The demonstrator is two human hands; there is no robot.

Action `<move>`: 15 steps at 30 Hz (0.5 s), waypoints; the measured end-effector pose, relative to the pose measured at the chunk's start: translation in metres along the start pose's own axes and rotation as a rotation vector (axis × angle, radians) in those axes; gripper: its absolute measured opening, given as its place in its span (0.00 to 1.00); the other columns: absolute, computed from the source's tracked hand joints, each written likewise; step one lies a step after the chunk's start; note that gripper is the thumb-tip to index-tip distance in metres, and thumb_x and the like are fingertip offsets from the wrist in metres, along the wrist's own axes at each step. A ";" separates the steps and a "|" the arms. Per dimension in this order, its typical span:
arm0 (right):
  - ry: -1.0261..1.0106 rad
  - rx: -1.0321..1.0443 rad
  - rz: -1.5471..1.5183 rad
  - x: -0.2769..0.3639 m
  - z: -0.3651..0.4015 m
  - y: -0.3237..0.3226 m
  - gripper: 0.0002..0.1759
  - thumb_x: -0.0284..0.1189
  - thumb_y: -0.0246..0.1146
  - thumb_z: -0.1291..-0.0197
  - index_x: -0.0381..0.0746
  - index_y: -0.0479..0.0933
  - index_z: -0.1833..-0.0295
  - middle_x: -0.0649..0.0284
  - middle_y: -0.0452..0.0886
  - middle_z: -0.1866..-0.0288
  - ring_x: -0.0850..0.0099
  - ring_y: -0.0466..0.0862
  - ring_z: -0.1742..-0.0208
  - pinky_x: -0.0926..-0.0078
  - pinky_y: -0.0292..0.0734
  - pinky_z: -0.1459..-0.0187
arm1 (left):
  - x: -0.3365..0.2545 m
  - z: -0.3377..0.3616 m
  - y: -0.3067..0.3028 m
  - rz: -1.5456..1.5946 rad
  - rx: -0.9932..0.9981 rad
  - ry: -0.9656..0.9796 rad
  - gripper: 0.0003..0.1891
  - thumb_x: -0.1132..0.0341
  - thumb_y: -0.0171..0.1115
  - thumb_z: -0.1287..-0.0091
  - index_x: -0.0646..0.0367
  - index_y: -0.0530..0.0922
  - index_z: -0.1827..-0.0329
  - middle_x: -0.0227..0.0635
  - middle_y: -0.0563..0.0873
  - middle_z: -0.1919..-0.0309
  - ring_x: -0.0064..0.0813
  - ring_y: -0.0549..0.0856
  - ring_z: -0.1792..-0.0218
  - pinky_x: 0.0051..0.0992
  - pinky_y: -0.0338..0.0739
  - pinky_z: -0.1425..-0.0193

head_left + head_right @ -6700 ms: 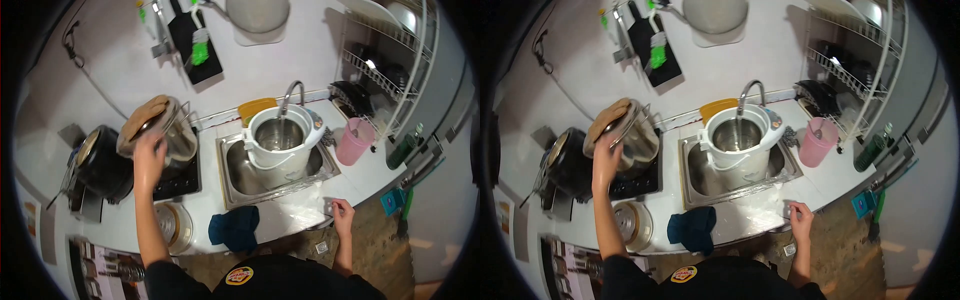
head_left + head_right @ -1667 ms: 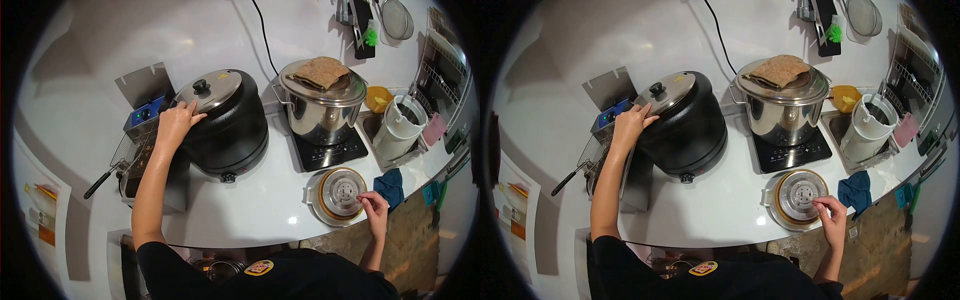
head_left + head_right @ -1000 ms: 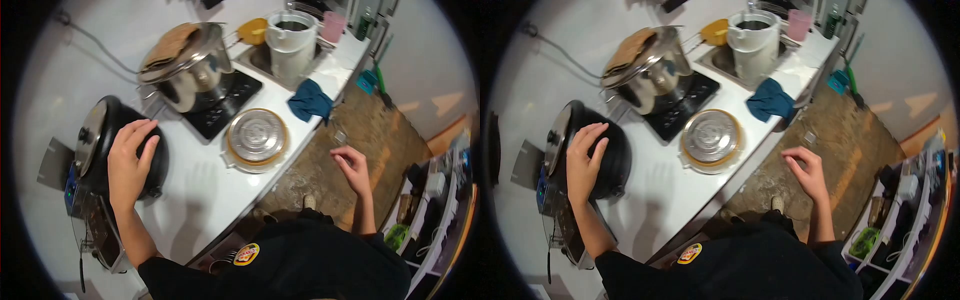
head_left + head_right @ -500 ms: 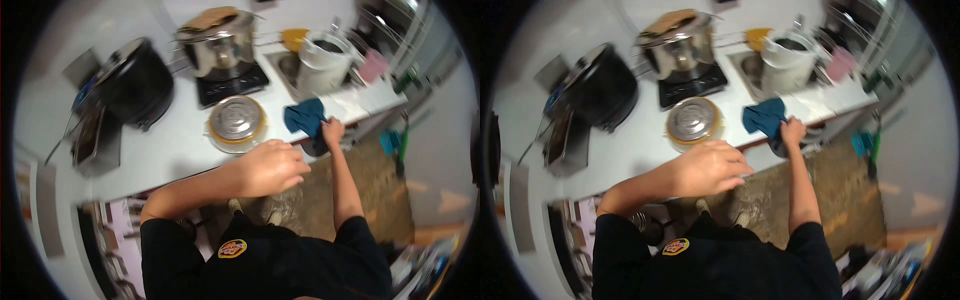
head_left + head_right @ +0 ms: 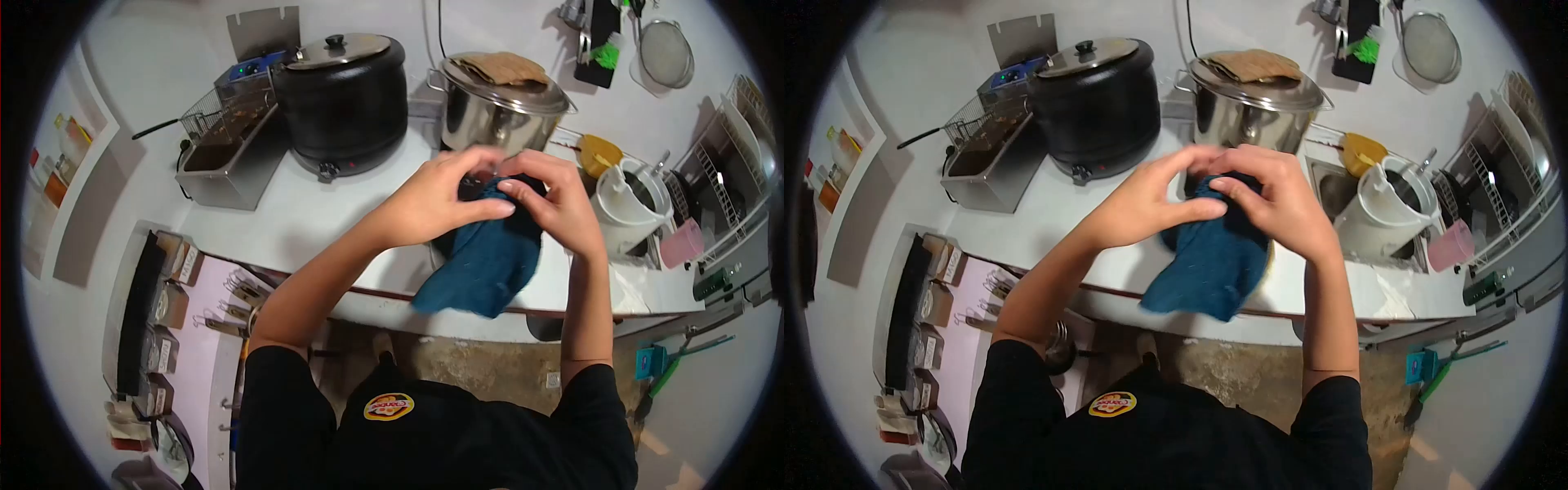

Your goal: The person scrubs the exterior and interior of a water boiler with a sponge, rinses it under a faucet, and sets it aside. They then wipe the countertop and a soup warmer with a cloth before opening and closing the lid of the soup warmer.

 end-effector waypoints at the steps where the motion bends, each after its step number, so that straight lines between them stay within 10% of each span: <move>1: -0.034 0.007 -0.006 0.003 -0.016 0.010 0.06 0.22 0.63 0.48 0.31 0.76 0.66 0.57 0.80 0.69 0.68 0.79 0.65 0.76 0.72 0.60 | 0.019 0.005 -0.010 0.019 0.180 -0.158 0.23 0.57 0.69 0.43 0.63 0.77 0.49 0.38 0.81 0.64 0.25 0.79 0.59 0.26 0.72 0.51; 2: -0.045 -0.016 -0.001 -0.002 -0.030 0.022 0.05 0.24 0.64 0.47 0.34 0.76 0.65 0.58 0.77 0.71 0.65 0.77 0.69 0.73 0.71 0.67 | 0.034 0.012 -0.025 0.005 0.092 -0.083 0.19 0.53 0.68 0.44 0.64 0.80 0.67 0.34 0.75 0.83 0.20 0.71 0.77 0.26 0.68 0.71; 8: 0.022 -0.047 -0.101 -0.058 -0.109 0.093 0.11 0.30 0.64 0.44 0.37 0.78 0.57 0.60 0.77 0.63 0.70 0.77 0.64 0.75 0.72 0.65 | 0.132 0.046 -0.130 0.660 -0.411 -0.384 0.12 0.64 0.64 0.38 0.67 0.79 0.66 0.29 0.78 0.67 0.16 0.76 0.66 0.18 0.71 0.60; 11: 0.054 -0.068 -0.202 -0.084 -0.102 0.112 0.10 0.27 0.63 0.44 0.36 0.79 0.56 0.60 0.79 0.61 0.69 0.78 0.60 0.75 0.73 0.57 | 0.180 0.054 -0.177 0.556 -0.756 -0.189 0.10 0.67 0.64 0.39 0.68 0.78 0.66 0.31 0.75 0.61 0.16 0.75 0.62 0.19 0.71 0.57; 15: 0.126 0.008 -0.263 -0.095 -0.075 0.112 0.09 0.25 0.63 0.45 0.36 0.79 0.58 0.60 0.79 0.60 0.69 0.79 0.58 0.74 0.73 0.55 | 0.159 0.026 -0.200 -0.689 -0.888 0.128 0.11 0.70 0.68 0.46 0.66 0.78 0.63 0.37 0.74 0.57 0.33 0.75 0.58 0.27 0.71 0.54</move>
Point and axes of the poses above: each hand's wrist, its own z-axis away from the middle knuckle, its own y-axis out of the palm, x = y × z, the point moved 6 cm from there along -z, towards the middle knuckle
